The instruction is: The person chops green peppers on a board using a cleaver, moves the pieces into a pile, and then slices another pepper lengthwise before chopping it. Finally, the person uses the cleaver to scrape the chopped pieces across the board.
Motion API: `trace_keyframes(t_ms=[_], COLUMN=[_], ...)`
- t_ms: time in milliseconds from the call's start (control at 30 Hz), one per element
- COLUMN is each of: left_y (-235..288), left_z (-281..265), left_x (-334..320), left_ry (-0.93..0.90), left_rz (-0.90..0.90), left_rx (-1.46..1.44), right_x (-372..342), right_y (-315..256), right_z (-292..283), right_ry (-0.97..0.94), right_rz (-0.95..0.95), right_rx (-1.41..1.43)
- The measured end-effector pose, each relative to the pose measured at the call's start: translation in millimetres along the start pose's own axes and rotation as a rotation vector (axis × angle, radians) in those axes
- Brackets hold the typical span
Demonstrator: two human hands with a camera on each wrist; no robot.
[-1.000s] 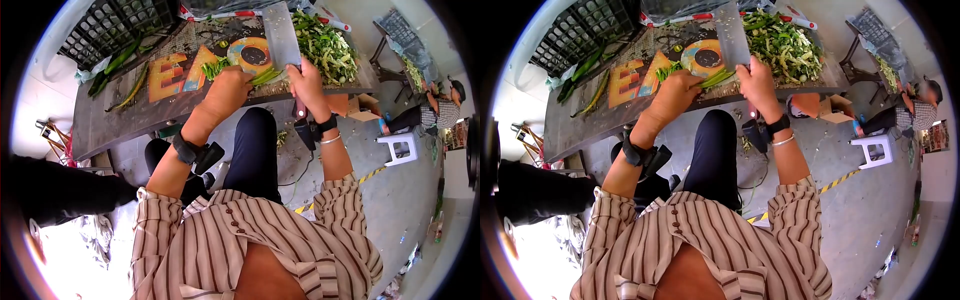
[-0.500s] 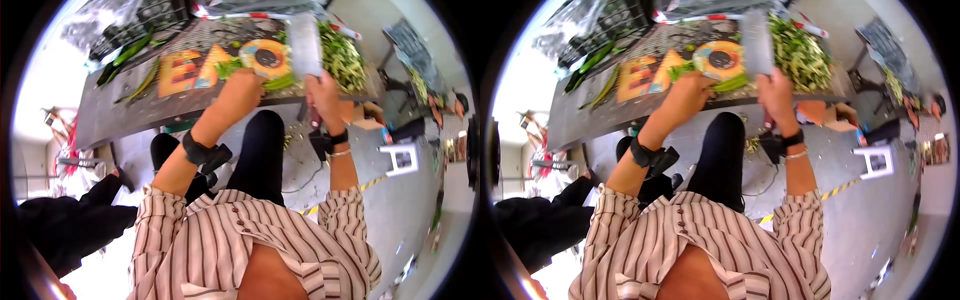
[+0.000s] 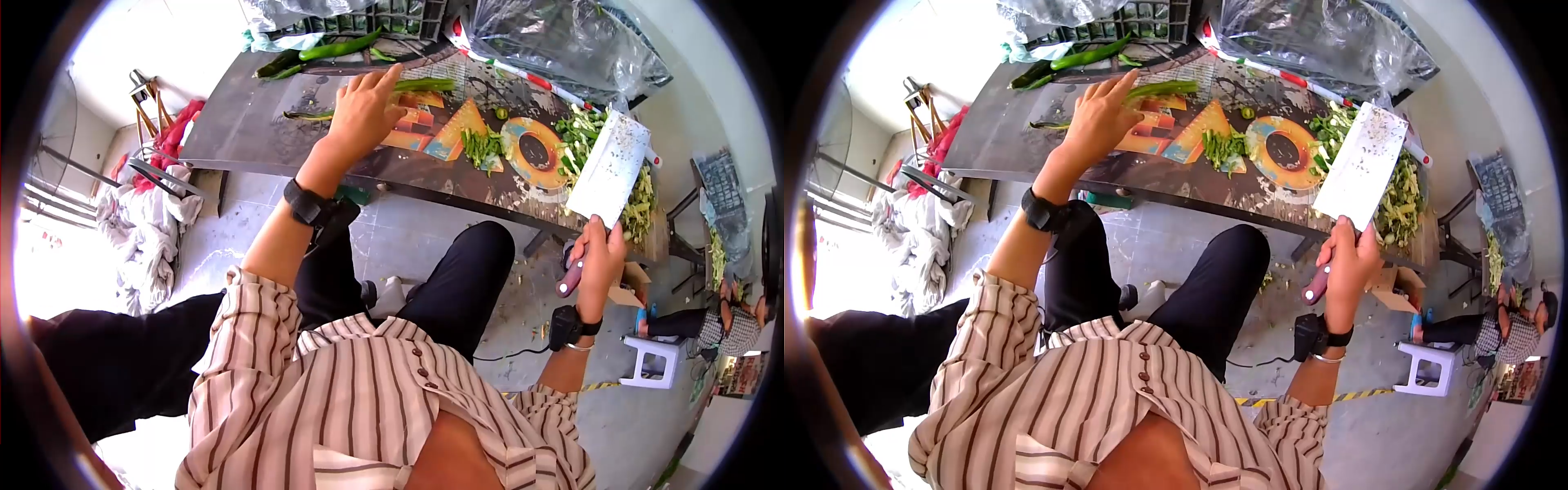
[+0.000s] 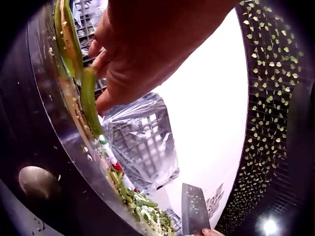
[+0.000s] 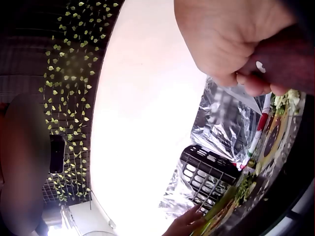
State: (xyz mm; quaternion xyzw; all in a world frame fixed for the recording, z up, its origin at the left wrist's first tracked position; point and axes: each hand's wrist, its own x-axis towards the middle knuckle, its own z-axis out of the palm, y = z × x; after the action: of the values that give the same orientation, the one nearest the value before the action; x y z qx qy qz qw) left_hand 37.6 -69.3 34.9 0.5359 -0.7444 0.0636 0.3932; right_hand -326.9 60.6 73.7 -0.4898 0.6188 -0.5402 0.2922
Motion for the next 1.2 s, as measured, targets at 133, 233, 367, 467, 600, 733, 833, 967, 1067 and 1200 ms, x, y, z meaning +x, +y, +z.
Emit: trace_keyframes(t_ms=[133,233,367,467,600,733,833,967,1067,1200], left_y=[-14,-31,-44,-55,-42,21,86,151,161,163], left_z=[-25,-38,-47,-50,-64,-39,-12,48,84,90], left_x=[-11,-27,-39,-41,-24,-10,-5,-13,-22,-19], left_ry=[-0.065,-0.180,-0.251,-0.131,0.082,-0.054,-0.333,-0.384,-0.327,-0.264], left_rz=[-0.100,-0.136,-0.185,-0.152,-0.254,-0.178,-0.020,0.171,0.232,0.167], left_rx=[0.244,0.350,0.377,0.380,0.084,-0.510,-0.641,-0.764,-0.684,-0.711], right_x=[-6,-13,-13,-18,-17,-13,-17,-19,-23,-24], right_y=[4,2,9,7,7,4,-1,2,2,8], right_z=[8,12,12,12,0,-13,-18,-23,-22,-20], right_ry=[-0.065,-0.089,-0.099,-0.079,-0.025,0.079,0.131,0.130,0.123,0.070], right_rz=[0.036,0.050,0.060,0.071,0.095,0.062,0.064,0.091,0.146,0.133], right_rx=[0.135,0.142,0.149,0.178,0.193,0.275,0.281,0.283,0.278,0.246])
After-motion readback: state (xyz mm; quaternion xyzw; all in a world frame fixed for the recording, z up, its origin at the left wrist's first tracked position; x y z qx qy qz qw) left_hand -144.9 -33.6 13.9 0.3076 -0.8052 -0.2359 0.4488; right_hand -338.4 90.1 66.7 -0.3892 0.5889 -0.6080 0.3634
